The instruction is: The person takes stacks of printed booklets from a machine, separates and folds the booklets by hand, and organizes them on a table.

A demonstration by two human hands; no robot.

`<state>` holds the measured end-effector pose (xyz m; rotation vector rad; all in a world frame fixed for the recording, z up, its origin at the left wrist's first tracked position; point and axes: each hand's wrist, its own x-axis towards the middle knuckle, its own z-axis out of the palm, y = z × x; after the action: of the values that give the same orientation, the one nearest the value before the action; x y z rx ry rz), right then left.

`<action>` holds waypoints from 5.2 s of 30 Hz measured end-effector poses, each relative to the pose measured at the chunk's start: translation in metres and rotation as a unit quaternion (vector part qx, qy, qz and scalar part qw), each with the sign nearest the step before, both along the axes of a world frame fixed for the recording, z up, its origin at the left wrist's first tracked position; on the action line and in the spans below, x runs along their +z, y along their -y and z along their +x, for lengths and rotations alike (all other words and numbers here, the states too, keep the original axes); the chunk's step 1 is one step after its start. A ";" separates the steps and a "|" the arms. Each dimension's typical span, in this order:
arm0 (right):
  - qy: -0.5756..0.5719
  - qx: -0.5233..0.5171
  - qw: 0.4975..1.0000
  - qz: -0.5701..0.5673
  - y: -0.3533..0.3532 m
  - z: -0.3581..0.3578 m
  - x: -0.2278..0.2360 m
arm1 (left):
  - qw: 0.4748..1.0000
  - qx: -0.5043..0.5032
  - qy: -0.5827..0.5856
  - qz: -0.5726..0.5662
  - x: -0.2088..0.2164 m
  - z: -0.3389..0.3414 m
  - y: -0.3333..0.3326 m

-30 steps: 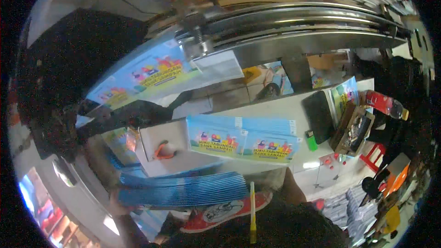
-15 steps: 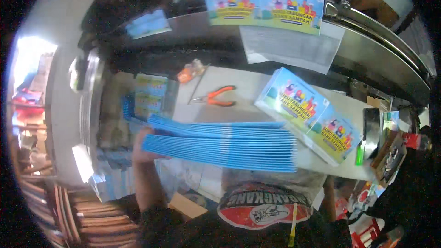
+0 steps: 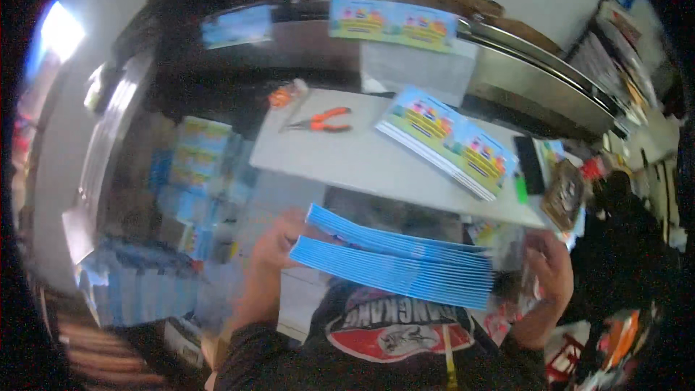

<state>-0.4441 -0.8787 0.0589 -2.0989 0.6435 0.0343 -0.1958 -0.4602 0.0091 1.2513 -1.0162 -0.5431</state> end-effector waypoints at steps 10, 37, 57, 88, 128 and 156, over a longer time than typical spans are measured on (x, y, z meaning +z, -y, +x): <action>-0.069 0.410 0.905 0.084 -0.054 0.099 -0.056 | 0.983 -0.115 0.086 0.115 -0.041 -0.013 0.066; 0.038 0.239 0.964 0.113 0.091 0.204 0.006 | 0.920 0.104 -0.224 0.304 -0.059 0.194 0.250; -0.192 0.473 0.858 -0.049 0.046 0.335 -0.062 | 0.891 0.368 0.063 0.257 -0.080 0.067 0.167; -0.047 0.382 0.876 -0.290 -0.069 0.134 -0.005 | 0.903 0.255 -0.170 0.300 -0.071 -0.030 0.046; 0.339 -0.092 0.899 0.261 0.021 0.164 -0.110 | 0.931 0.249 -0.267 -0.015 -0.086 0.074 0.134; 0.187 -0.182 0.946 0.193 0.012 0.134 -0.162 | 0.918 0.269 -0.070 0.283 -0.099 0.078 0.124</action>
<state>-0.3103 -0.8905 -0.1029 -1.5280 0.7136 -0.4070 -0.1178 -0.5838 -0.0904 1.8934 -0.3548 -0.4933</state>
